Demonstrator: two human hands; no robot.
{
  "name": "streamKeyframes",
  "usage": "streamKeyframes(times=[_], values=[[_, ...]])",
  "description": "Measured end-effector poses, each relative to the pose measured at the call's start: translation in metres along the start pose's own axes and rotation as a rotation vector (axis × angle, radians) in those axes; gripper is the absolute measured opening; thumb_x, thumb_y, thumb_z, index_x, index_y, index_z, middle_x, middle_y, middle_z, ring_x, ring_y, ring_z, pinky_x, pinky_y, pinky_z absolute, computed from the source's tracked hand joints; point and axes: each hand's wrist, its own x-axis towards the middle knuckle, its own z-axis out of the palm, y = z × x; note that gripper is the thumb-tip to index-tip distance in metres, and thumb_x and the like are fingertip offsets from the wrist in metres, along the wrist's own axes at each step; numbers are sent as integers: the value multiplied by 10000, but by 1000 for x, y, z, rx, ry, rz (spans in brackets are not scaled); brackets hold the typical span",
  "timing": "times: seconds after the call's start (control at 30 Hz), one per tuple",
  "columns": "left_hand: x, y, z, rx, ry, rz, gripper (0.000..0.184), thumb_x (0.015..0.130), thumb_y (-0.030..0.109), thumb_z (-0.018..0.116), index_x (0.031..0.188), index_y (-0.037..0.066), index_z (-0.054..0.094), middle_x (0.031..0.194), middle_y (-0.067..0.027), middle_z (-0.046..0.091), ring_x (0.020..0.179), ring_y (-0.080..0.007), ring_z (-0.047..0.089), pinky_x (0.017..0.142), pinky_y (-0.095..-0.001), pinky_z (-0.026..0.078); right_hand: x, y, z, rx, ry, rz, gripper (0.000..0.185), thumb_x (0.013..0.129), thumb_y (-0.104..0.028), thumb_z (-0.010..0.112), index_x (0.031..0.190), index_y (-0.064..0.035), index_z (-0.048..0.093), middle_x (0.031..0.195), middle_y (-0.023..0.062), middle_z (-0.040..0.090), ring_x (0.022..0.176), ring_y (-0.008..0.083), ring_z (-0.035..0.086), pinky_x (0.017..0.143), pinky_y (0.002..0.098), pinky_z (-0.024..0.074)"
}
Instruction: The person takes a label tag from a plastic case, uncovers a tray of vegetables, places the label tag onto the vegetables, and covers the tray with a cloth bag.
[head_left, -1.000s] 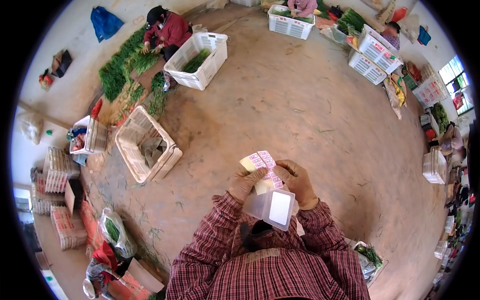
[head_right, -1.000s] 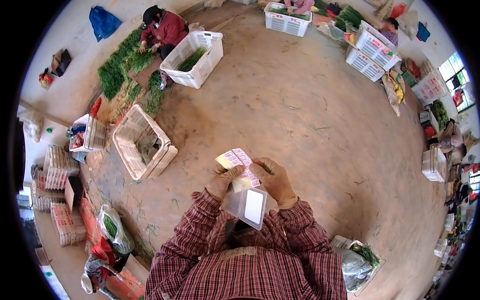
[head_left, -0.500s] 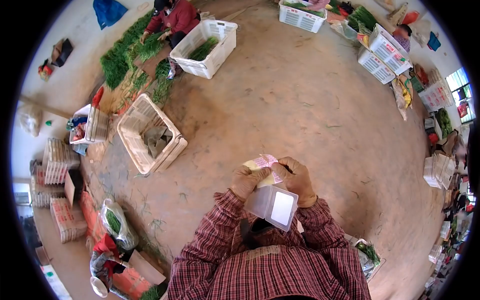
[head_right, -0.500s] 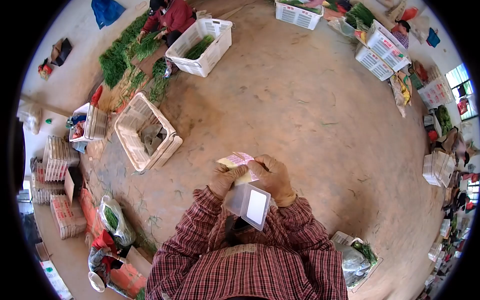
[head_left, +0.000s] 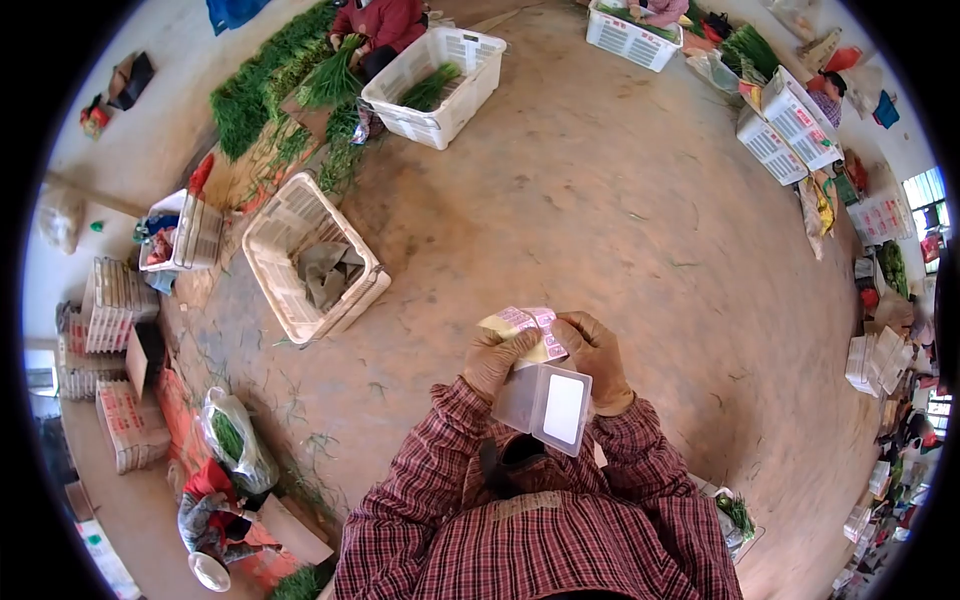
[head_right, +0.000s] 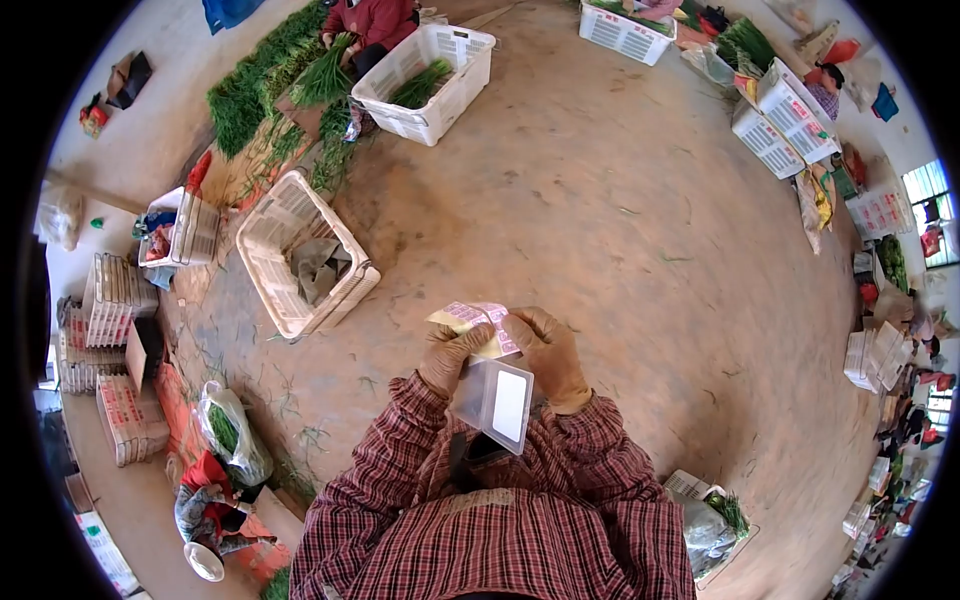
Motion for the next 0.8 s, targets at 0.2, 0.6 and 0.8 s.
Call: streamKeyframes(times=[0.2,0.6,0.8], values=[[11,18,-35,-2,50,26,234,879,84,711,1105,43,665,1017,-44,700,877,-135,666,761,-264,554,17,-7,28,24,-91,167,199,944,-172,642,998,19,659,866,16,638,765,81,571,673,224,503],[52,76,-59,71,-24,57,254,899,90,691,1140,15,660,1047,-61,704,933,-135,663,814,-254,543,80,-20,70,-29,-5,63,198,928,-168,653,994,18,656,816,25,641,698,60,565,613,210,475],[106,77,-79,-74,36,262,311,881,119,719,1167,21,650,1040,-65,707,917,-133,666,815,-254,539,143,-51,85,-36,-39,115,261,936,-220,651,1022,26,649,816,40,648,665,79,590,591,213,476]])
